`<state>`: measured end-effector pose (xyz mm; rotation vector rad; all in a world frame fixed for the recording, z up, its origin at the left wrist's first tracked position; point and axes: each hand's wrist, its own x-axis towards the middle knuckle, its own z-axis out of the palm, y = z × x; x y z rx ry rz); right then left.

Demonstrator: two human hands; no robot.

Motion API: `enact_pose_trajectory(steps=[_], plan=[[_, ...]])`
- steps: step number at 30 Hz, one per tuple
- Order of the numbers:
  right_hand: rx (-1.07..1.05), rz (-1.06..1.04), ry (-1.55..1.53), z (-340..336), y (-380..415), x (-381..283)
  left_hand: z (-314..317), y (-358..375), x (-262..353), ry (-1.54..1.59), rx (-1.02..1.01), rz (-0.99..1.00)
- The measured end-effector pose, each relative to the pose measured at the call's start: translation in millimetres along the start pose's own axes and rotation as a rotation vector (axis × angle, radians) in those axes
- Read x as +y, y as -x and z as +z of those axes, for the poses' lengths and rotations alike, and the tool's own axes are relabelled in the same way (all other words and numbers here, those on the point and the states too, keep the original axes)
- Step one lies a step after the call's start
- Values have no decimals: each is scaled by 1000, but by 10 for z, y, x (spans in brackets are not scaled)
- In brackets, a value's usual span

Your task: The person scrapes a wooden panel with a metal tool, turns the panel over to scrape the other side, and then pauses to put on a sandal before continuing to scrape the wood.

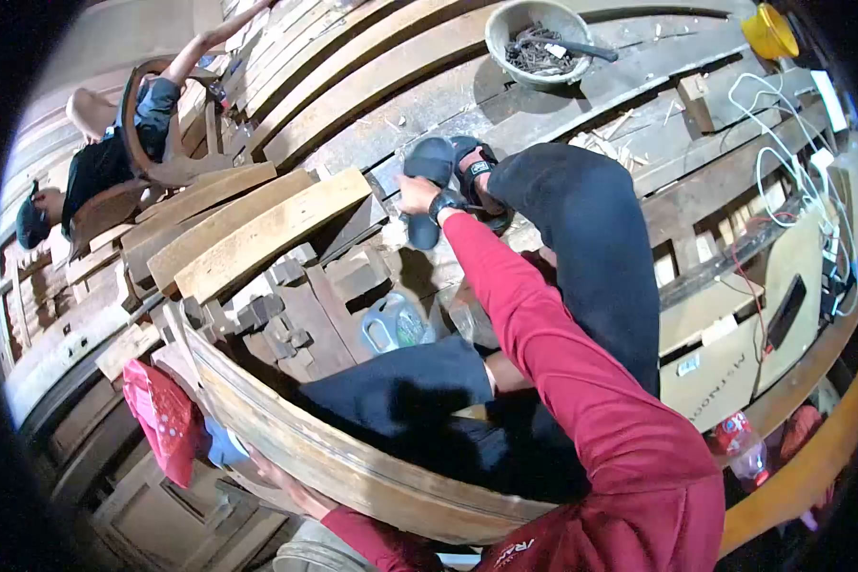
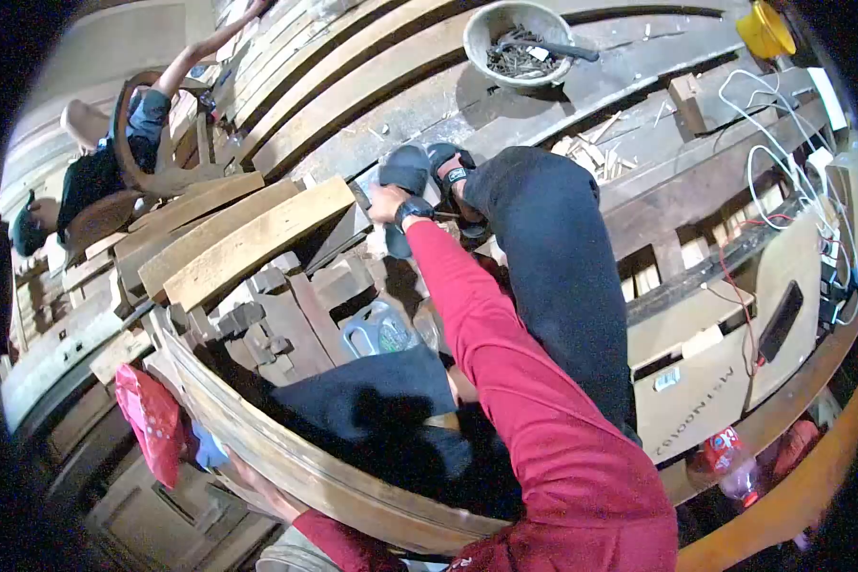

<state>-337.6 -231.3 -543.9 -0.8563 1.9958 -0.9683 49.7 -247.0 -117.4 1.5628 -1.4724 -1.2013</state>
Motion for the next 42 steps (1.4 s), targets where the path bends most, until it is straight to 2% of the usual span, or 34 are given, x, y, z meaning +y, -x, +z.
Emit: enact_pose_trajectory(steps=[1,3,4,6,10,14,15,17,19,20,21,23,25,29,32,33,36,39,42], plan=[[62,13,13,-174,19,-211,-42,45,24,32,4,15],[38,-65,89,-555,150,-626,-144,146,75,100,12,43],[102,-126,85,-632,175,-777,-187,205,101,138,24,58],[83,-206,97,-1049,542,-1277,-273,307,180,220,43,90],[18,-345,208,-1448,1379,-1924,-427,532,404,400,90,151],[-42,-454,216,-1466,2025,-2017,-523,721,601,512,124,190],[-76,-415,231,-1542,2285,-2142,-549,744,634,531,133,191],[-44,-478,166,-1386,2482,-2059,-679,732,625,536,116,201],[-151,-439,206,-1344,2683,-2161,-992,540,467,508,56,199],[-131,-455,214,-1224,2691,-2103,-1166,419,377,488,26,197],[-114,-420,194,-1247,2823,-2207,-1238,351,340,405,41,269],[-89,-530,214,-1276,2935,-2345,-1396,247,238,238,73,409],[-109,-481,223,-1283,3031,-2424,-1386,253,224,202,106,469],[-147,-399,353,-1283,3016,-2324,-1315,273,232,261,84,449],[-178,-218,411,-1315,3027,-2075,-1242,309,220,264,43,426],[-209,-114,475,-1331,3038,-2041,-1206,335,213,273,17,410],[-280,-147,524,-1115,3004,-1676,-992,492,203,306,-101,359],[-372,-49,594,-967,2977,-1744,-876,598,222,286,-218,331],[-309,-48,575,-1067,3001,-1698,-838,620,165,256,-343,293]])
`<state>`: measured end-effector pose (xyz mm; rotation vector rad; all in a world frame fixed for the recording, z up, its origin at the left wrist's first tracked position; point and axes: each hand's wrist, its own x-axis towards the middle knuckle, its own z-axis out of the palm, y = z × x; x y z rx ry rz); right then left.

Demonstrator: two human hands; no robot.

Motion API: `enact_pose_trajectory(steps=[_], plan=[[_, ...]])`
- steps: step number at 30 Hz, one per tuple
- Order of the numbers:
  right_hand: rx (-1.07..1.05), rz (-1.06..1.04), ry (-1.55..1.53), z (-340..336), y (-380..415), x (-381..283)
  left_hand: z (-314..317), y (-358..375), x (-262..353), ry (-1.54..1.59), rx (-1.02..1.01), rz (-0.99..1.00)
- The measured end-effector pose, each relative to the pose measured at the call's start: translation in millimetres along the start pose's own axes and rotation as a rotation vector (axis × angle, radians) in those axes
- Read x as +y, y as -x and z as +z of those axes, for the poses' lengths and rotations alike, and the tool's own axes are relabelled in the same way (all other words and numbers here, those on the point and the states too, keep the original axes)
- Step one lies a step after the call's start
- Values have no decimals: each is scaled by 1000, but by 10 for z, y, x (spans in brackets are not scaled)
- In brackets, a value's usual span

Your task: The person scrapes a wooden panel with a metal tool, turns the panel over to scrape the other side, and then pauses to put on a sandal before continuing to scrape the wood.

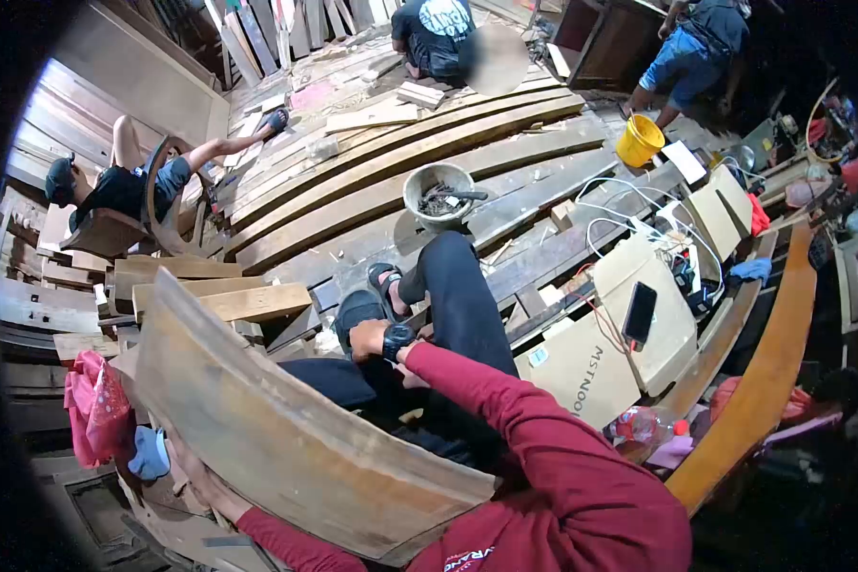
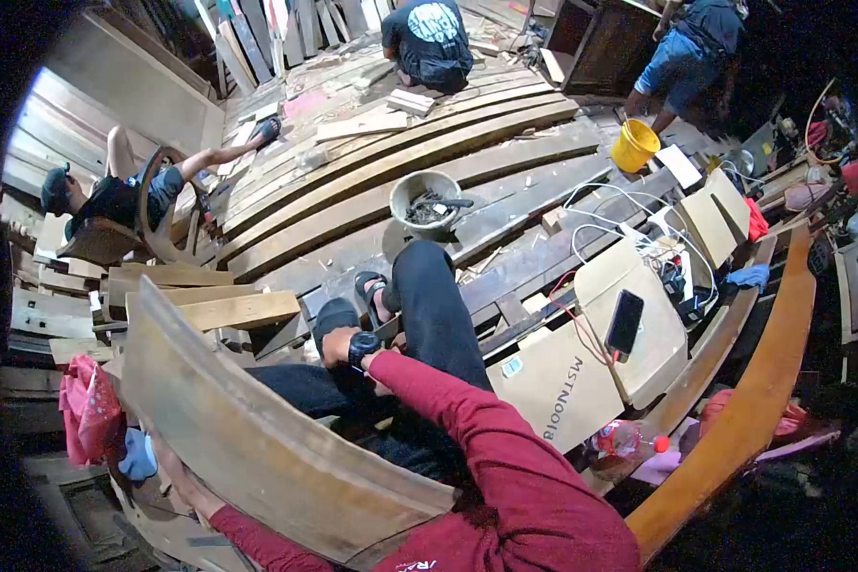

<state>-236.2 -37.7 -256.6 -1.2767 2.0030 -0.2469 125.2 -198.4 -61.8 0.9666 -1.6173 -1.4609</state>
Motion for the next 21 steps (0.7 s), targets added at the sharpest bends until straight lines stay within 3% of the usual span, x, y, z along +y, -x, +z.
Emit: enact_pose_trajectory(steps=[2,5,8,15,17,21], plan=[[-24,-14,-13,211,-284,98,-95,-5,-96,21,-71,-18],[-24,-93,13,91,-196,78,-309,-54,-344,18,-23,-129],[-6,-13,29,-18,45,-23,-370,-265,-607,56,16,-250],[106,8,26,227,-92,66,-403,-657,-1053,-34,111,-144],[72,-56,61,206,-136,92,-314,-696,-844,-152,28,-102],[118,-250,91,-74,-57,62,-333,-742,-1128,-22,121,-125]])
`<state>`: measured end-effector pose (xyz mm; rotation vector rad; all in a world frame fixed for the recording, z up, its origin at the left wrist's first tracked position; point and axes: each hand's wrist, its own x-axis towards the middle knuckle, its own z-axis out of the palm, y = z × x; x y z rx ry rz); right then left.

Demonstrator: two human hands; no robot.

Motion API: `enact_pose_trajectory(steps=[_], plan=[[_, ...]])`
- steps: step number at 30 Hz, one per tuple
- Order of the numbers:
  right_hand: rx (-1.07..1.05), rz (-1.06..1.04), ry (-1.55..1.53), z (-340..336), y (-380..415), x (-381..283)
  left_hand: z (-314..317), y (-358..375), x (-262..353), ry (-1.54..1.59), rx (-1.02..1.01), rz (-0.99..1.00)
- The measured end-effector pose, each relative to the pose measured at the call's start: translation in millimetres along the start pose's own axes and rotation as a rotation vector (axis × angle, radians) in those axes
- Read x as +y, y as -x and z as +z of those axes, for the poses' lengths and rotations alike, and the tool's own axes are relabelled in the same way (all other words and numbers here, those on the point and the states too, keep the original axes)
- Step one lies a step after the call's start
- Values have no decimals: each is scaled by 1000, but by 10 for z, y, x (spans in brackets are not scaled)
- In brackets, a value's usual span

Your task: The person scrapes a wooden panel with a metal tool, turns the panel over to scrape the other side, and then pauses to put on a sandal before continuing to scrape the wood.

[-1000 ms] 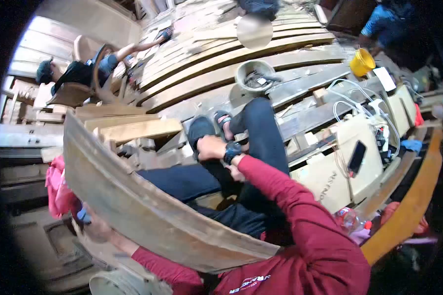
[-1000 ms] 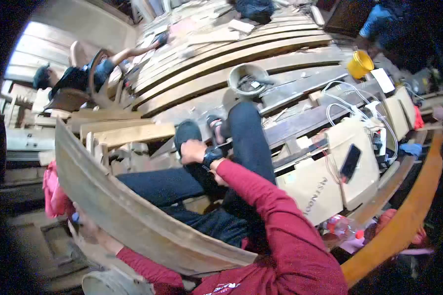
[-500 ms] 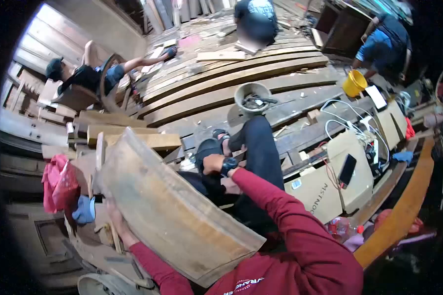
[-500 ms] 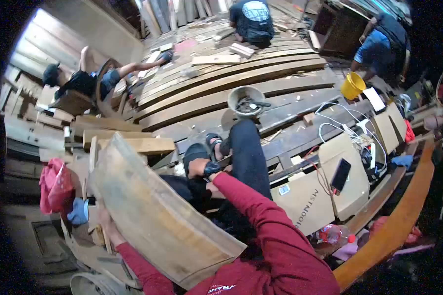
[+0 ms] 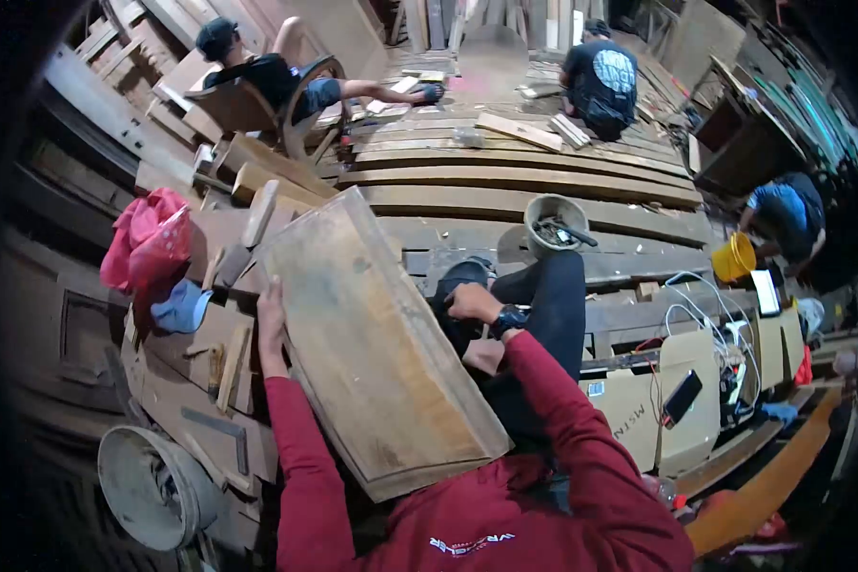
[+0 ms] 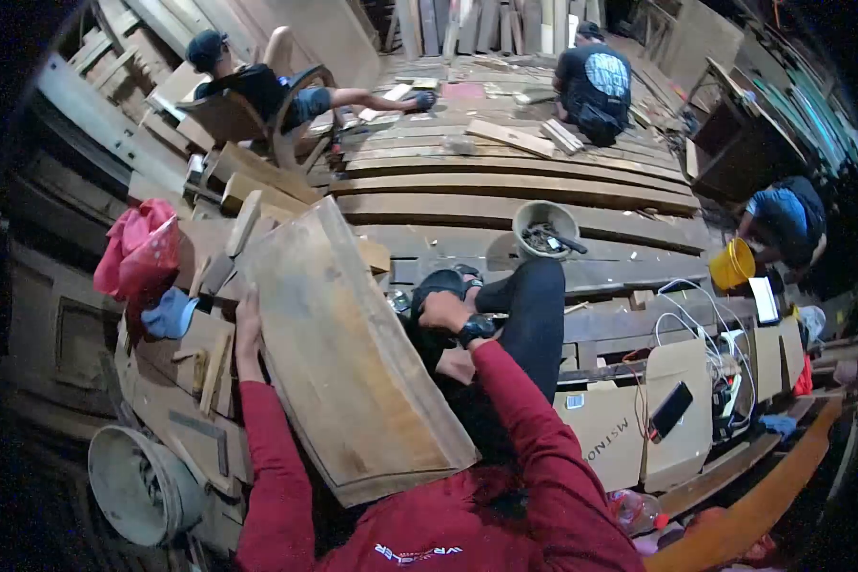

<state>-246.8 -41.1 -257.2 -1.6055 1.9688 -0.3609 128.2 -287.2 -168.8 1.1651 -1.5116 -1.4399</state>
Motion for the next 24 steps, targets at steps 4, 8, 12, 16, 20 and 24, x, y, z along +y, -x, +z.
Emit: enact_pose_trajectory(steps=[4,8,12,16,20,24], plan=[[297,-119,-221,-848,425,-600,-67,106,-136,102,-26,9],[465,-289,-389,-1460,1237,-1599,-61,200,-32,-40,41,97],[391,-804,-334,-954,1724,-1953,-42,198,24,-233,146,-15],[242,-1145,-237,62,1914,-2154,-129,-63,-197,-610,268,-210],[167,-1185,-234,551,1874,-2122,12,198,-122,-686,429,-133],[192,-1108,-257,507,1752,-2047,114,315,32,-829,500,-185]])
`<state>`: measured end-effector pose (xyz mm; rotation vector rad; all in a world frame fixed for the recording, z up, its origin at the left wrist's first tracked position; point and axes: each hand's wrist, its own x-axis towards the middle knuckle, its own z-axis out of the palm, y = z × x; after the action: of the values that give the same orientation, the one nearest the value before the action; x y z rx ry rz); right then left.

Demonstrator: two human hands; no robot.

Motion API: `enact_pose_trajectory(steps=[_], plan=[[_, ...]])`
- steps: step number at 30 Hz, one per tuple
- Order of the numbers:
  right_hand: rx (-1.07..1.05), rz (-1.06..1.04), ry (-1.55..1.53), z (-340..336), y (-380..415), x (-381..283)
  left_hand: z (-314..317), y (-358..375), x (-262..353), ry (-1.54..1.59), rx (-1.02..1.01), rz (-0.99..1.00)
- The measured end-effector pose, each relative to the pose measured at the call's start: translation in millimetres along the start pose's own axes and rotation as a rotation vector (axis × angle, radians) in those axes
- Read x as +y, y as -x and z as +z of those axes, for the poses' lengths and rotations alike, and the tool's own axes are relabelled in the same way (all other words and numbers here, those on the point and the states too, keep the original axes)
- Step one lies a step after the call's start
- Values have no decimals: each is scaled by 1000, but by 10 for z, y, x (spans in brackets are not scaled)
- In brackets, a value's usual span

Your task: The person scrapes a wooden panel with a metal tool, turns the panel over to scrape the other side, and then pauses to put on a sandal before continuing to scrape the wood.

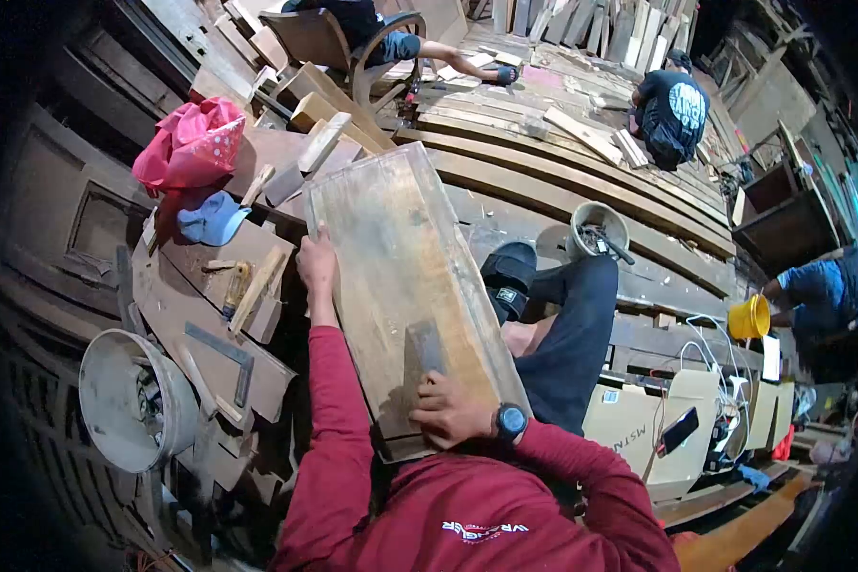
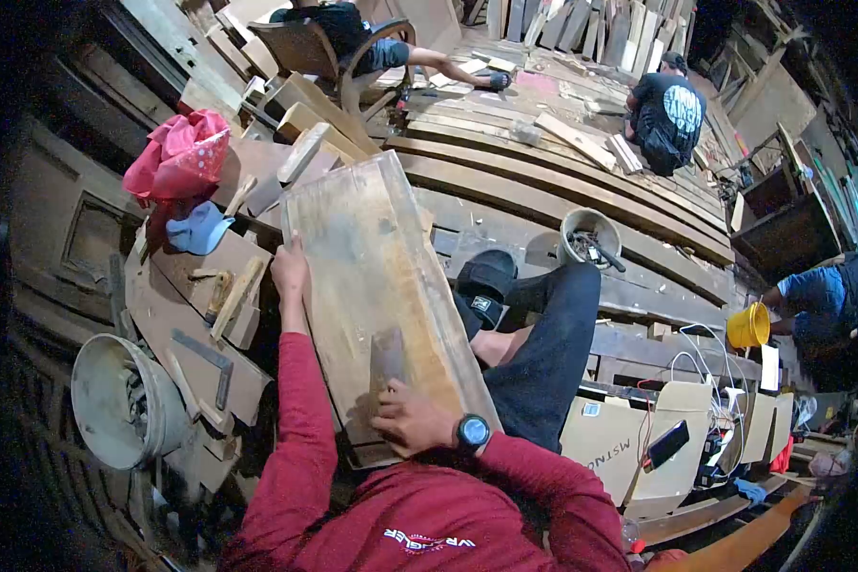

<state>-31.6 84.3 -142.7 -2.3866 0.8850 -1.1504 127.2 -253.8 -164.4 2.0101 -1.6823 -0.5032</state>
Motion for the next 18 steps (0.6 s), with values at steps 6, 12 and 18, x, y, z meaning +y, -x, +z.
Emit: enact_pose_trajectory(steps=[6,12,18], plan=[[138,278,-170,-71,-157,72,-25,55,5,-8,22,11],[213,225,-202,-124,-291,287,-4,75,-65,-15,23,21],[223,279,-232,-140,-243,136,-55,18,-53,17,29,-2]])
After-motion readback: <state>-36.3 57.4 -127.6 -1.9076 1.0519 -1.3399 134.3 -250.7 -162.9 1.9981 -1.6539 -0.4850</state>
